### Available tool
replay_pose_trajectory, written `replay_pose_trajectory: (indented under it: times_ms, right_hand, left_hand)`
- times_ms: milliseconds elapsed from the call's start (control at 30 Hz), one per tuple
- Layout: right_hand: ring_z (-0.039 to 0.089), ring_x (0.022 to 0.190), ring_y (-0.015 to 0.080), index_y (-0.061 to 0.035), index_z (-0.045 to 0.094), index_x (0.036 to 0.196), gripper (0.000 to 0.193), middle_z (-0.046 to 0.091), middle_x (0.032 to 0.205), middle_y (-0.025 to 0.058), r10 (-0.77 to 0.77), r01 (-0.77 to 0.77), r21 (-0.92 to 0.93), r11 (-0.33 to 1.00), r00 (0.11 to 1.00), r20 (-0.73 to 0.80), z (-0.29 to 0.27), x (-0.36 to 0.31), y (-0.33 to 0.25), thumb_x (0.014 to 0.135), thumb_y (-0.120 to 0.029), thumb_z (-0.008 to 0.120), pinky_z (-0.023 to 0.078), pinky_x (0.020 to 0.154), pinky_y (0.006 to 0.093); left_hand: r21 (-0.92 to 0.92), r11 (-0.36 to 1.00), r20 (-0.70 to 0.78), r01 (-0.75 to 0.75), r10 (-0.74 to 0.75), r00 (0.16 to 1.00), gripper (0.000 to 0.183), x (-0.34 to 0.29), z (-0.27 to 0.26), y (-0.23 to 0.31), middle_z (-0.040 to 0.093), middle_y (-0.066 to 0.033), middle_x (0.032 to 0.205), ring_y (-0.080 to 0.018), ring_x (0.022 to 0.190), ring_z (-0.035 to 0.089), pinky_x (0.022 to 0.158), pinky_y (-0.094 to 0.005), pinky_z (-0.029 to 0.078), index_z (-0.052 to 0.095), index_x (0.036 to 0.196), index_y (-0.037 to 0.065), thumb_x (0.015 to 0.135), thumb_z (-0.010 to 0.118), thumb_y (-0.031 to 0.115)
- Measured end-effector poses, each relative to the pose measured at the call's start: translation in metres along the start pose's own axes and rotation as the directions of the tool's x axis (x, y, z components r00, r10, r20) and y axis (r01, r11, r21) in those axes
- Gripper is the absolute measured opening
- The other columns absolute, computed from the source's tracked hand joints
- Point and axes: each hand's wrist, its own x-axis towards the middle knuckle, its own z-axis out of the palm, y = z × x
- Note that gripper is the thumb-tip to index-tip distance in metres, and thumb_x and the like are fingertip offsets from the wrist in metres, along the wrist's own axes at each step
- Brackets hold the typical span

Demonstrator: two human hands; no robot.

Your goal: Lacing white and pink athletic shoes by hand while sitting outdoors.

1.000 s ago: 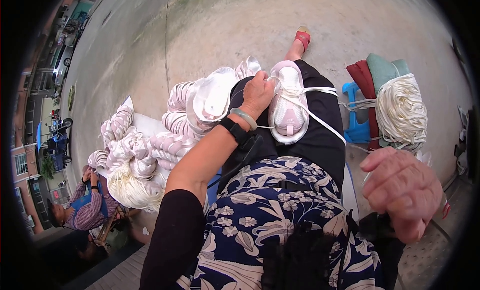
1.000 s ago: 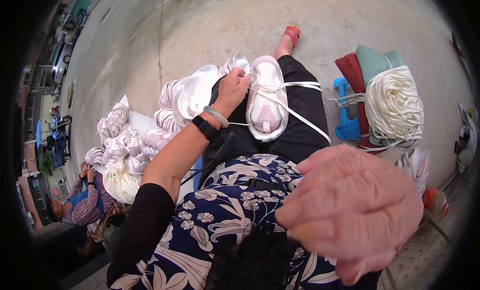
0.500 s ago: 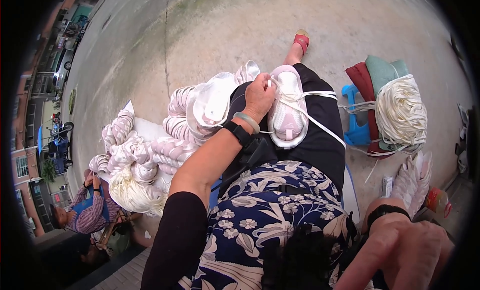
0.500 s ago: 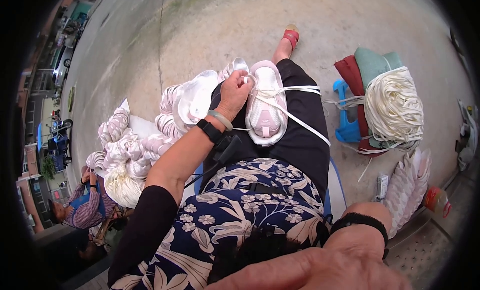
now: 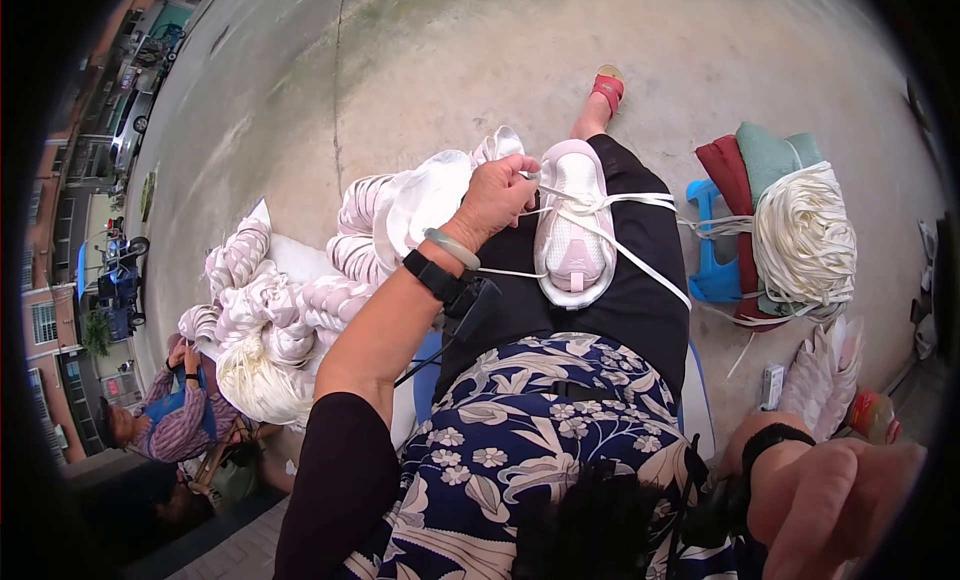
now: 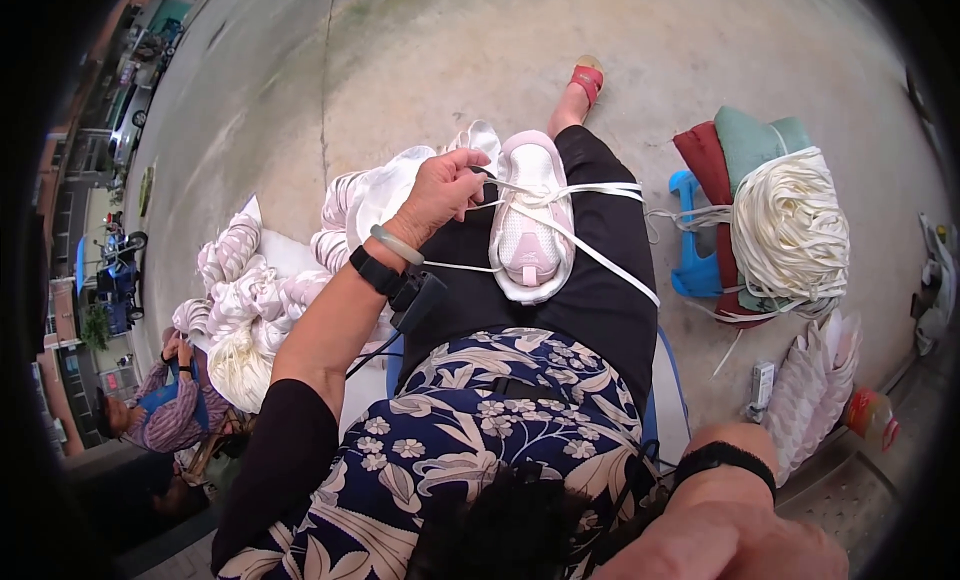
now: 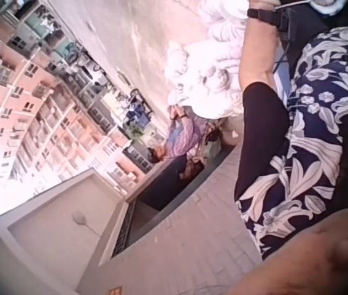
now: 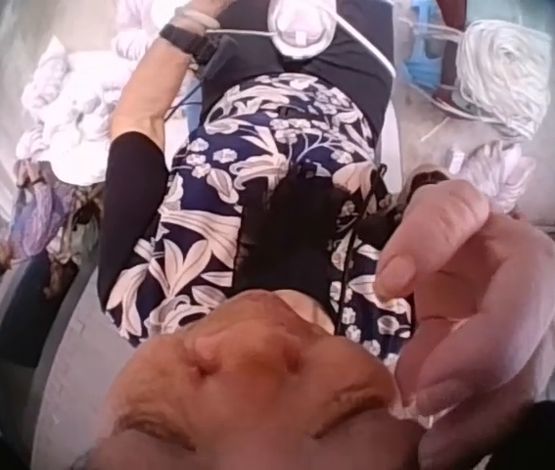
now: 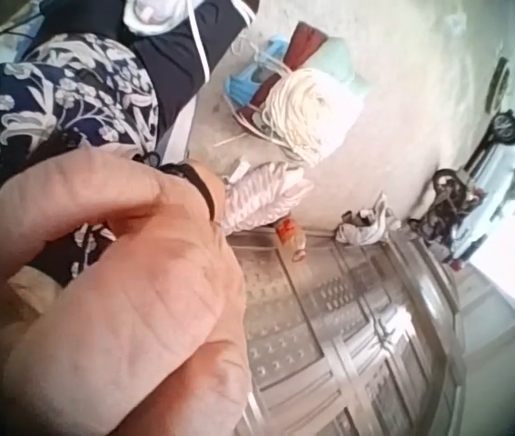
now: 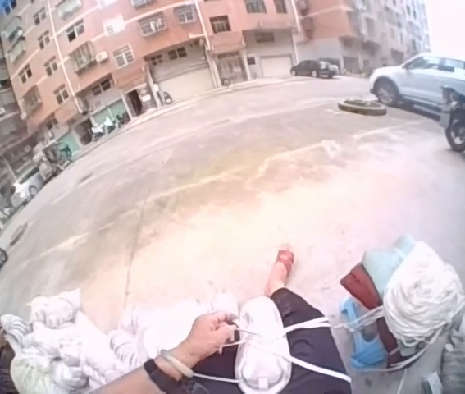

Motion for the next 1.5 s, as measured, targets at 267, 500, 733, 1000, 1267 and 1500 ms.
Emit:
replay_pose_trajectory:
  times_ms: [267, 500, 733, 1000, 1267, 1500]
  right_hand:
    - [0.054, 0.06, 0.0114, 0.0039, 0.059, 0.09, 0.009, 0.058, 0.071, 0.0062, 0.071, -0.264, -0.514, 0.816, 0.928, -0.365, -0.015, -0.025, 0.021, 0.082, 0.002, 0.054, 0.044, 0.056, 0.0247]
    - [0.058, 0.067, 0.0245, -0.0024, 0.058, 0.093, 0.016, 0.058, 0.076, 0.0114, 0.454, -0.622, -0.683, 0.384, 0.771, -0.447, -0.054, -0.13, 0.155, 0.078, -0.002, 0.059, 0.046, 0.061, 0.031]
    - [0.058, 0.07, 0.0305, -0.0079, 0.056, 0.083, 0.01, 0.059, 0.074, 0.0099, 0.596, -0.584, -0.802, 0.122, 0.689, -0.411, -0.051, -0.154, 0.172, 0.08, -0.018, 0.058, 0.043, 0.06, 0.0405]
    - [0.055, 0.059, 0.0292, -0.0075, 0.052, 0.071, 0.008, 0.053, 0.06, 0.0088, 0.482, -0.461, -0.886, 0.048, 0.788, -0.384, -0.059, -0.166, 0.129, 0.077, -0.009, 0.057, 0.038, 0.052, 0.0388]
    - [0.055, 0.063, 0.0286, -0.0051, 0.059, 0.082, 0.007, 0.056, 0.065, 0.0085, 0.356, -0.501, -0.853, -0.147, 0.777, -0.518, -0.067, -0.248, 0.059, 0.075, -0.005, 0.059, 0.041, 0.058, 0.0376]
    - [0.058, 0.077, 0.0269, -0.0016, 0.058, 0.096, 0.025, 0.059, 0.084, 0.0131, 0.455, -0.658, -0.738, 0.152, 0.709, -0.538, -0.076, -0.203, 0.091, 0.072, -0.005, 0.063, 0.046, 0.069, 0.0335]
  left_hand:
    - [0.447, 0.883, 0.102, -0.145, 0.111, 0.989, 0.015, 0.003, -0.005, -0.02, 0.056, 0.0019, 0.061, -0.0051, 0.059, 0.048, 0.054, -0.0218, 0.04, 0.065, 0.077, 0.001, 0.078, 0.062, 0.016]
    - [-0.032, 0.999, 0.203, -0.037, 0.043, 0.978, 0.017, -0.001, -0.008, -0.006, 0.052, 0.0069, 0.068, -0.0014, 0.062, 0.042, 0.055, -0.0173, 0.034, 0.063, 0.077, 0.004, 0.084, 0.062, 0.02]
    - [0.041, 0.998, 0.25, 0.051, -0.06, 0.966, 0.013, -0.005, -0.01, 0.001, 0.05, 0.0075, 0.066, -0.0015, 0.061, 0.041, 0.056, -0.0168, 0.033, 0.061, 0.075, 0.006, 0.077, 0.068, 0.016]
    - [-0.087, 0.996, 0.173, 0.023, -0.008, 0.985, 0.011, 0.003, -0.003, -0.021, 0.05, 0.006, 0.074, -0.0028, 0.068, 0.045, 0.06, -0.0191, 0.038, 0.057, 0.074, 0.006, 0.068, 0.065, 0.003]
    - [0.47, 0.862, -0.001, -0.188, 0.213, 0.977, 0.019, 0.004, 0.021, -0.037, 0.061, -0.0092, 0.079, -0.0291, 0.08, 0.057, 0.071, -0.0354, 0.044, 0.059, 0.08, 0.008, 0.063, 0.056, 0.015]
    - [0.422, 0.849, -0.116, -0.319, 0.4, 0.909, 0.015, -0.011, 0.029, -0.024, 0.06, -0.0087, 0.083, -0.0274, 0.085, 0.056, 0.076, -0.0367, 0.042, 0.059, 0.083, 0.006, 0.068, 0.056, 0.008]
